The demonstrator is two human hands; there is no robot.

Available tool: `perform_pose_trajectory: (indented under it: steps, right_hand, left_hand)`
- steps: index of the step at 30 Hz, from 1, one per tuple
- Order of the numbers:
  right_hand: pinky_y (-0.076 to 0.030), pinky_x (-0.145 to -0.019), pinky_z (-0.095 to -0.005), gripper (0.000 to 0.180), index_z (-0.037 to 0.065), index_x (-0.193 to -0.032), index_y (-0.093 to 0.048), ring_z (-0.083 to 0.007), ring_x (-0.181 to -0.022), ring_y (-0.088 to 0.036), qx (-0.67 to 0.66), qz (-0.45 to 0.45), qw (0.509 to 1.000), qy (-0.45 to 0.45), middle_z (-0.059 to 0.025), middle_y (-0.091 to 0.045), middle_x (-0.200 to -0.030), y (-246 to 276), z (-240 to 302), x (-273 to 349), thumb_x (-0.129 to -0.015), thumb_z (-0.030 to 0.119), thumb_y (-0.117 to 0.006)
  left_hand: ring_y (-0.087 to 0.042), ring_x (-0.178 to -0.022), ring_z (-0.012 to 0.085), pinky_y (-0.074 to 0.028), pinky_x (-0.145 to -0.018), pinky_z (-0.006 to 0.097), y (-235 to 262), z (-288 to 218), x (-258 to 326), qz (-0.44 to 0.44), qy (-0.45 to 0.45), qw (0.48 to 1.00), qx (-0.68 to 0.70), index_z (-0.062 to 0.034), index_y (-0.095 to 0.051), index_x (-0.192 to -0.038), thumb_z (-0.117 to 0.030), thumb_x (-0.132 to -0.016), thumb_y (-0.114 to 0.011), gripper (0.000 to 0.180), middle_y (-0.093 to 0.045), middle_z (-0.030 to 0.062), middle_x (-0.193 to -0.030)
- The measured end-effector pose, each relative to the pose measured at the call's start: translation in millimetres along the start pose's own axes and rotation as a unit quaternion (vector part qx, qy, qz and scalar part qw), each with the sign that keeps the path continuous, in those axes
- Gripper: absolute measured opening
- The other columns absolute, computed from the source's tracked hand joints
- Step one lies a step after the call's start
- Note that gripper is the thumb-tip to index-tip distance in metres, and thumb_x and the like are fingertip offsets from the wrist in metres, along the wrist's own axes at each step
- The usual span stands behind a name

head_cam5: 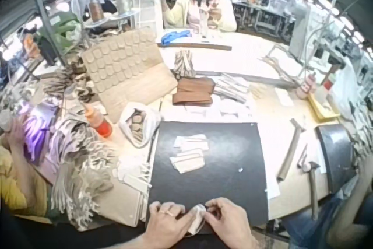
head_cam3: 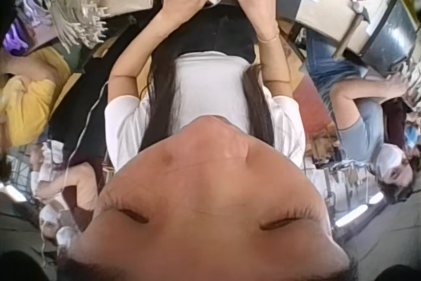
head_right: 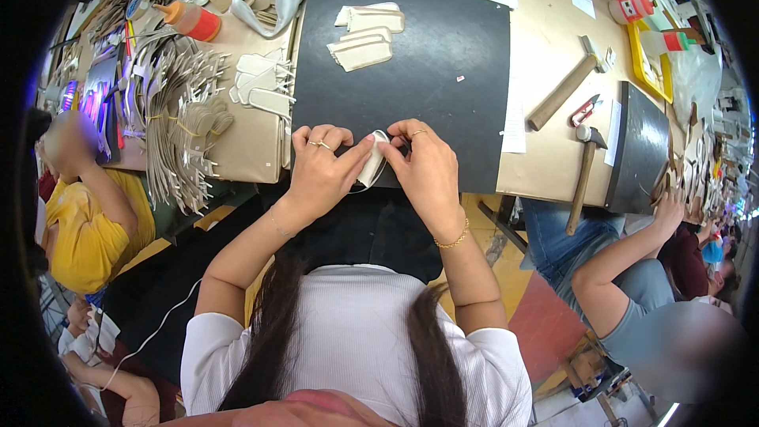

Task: The person repeatedly picks up small white fabric pieces and sews them by hand using a needle and thread. They pull the thread through each piece, tie off the thread, and place the finished pieces on the table. The task continues throughout the clip with consistent hand motions.

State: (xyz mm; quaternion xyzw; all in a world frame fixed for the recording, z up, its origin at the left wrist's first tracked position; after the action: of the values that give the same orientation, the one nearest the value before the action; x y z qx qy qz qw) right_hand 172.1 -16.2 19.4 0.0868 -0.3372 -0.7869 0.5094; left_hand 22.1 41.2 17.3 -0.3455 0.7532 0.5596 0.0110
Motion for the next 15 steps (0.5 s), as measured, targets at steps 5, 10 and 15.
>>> perform_pose_trajectory:
  steps: [5, 10, 15]
  right_hand:
    - [-0.052, -0.065, -0.0301, 0.020, 0.001, -0.109, -0.072, -0.0154, -0.069, -0.063, -0.022, -0.001, 0.999, 0.034, -0.0063, -0.070, -0.089, 0, 0, 2, -0.089, 0.004, -0.074]
    - [-0.055, -0.068, -0.0353, 0.026, 0.007, -0.110, -0.074, -0.0222, -0.078, -0.067, 0.131, -0.048, 0.967, 0.211, -0.0047, -0.066, -0.089, 3, 18, 12, -0.084, 0.000, -0.075]
    - [-0.055, -0.064, -0.0309, 0.033, 0.010, -0.109, -0.074, -0.0186, -0.082, -0.063, 0.215, -0.031, 0.928, 0.303, -0.0007, -0.063, -0.094, 3, 20, 15, -0.077, 0.004, -0.074]
  left_hand:
    - [-0.056, -0.096, 0.0204, -0.034, -0.087, 0.043, 0, 0, -1, 0.014, 0.002, 1.000, 0.002, -0.0154, -0.077, -0.115, -0.018, -0.083, -0.082, 0.032, -0.058, 0.0007, -0.098]
    - [-0.057, -0.099, 0.0210, -0.035, -0.088, 0.045, 0, -1, -5, 0.049, 0.002, 0.999, -0.007, -0.0155, -0.075, -0.115, -0.019, -0.085, -0.080, 0.031, -0.059, 0.0011, -0.100]
    - [-0.057, -0.101, 0.0218, -0.036, -0.089, 0.045, 1, -3, -9, 0.068, -0.003, 0.997, -0.024, -0.0155, -0.073, -0.113, -0.019, -0.087, -0.078, 0.026, -0.060, 0.0013, -0.102]
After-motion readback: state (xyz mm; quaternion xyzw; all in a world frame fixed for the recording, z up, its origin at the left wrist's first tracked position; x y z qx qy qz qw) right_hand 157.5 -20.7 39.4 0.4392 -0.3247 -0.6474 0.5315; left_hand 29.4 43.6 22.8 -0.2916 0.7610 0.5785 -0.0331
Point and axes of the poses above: each hand's wrist, its own x-axis away from the middle knuckle, its own y-axis out of the back of the hand, z = x × y, the point moved 7 cm from there along -x, towards the middle knuckle
